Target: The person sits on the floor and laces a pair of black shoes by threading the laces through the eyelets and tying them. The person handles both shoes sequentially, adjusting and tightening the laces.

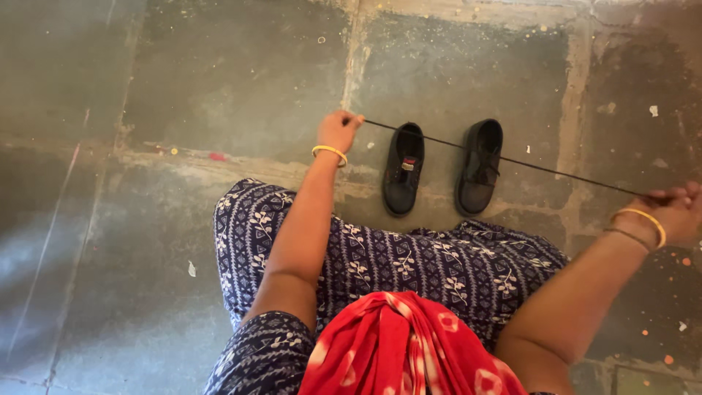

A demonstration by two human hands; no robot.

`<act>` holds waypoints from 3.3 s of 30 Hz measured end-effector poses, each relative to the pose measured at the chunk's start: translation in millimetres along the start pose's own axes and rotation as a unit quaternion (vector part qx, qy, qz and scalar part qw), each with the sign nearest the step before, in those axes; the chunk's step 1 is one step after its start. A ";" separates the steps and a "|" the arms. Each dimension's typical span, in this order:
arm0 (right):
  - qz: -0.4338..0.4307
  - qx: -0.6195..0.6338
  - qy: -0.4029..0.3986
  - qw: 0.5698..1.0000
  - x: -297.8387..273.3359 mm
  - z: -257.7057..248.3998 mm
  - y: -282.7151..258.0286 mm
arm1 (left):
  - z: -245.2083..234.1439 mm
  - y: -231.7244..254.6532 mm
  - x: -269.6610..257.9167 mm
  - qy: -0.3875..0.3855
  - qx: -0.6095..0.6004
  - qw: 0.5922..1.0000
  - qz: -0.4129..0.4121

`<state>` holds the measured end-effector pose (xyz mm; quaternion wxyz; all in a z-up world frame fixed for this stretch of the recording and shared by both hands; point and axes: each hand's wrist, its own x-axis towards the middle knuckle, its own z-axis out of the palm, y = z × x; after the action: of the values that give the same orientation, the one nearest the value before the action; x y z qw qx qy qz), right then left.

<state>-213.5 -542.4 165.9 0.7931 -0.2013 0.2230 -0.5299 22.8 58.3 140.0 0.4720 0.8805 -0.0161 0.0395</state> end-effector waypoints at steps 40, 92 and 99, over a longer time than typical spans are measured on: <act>0.053 -0.638 -0.601 0.478 -253.0 95.2 144.9 | 154.4 -59.2 -62.6 -0.409 -0.291 0.828 -0.250; 0.054 -0.678 -0.593 0.430 -254.3 68.1 173.5 | 84.8 14.9 -75.1 -0.334 0.049 0.934 0.116; 0.090 -0.673 -0.578 0.453 -252.7 71.0 170.2 | 78.9 24.7 -75.8 -0.329 0.055 0.933 0.135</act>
<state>-131.1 -240.7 165.1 0.4009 -0.9107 0.0174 0.0977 -50.1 -21.7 110.5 0.3810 0.8584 -0.2870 -0.1887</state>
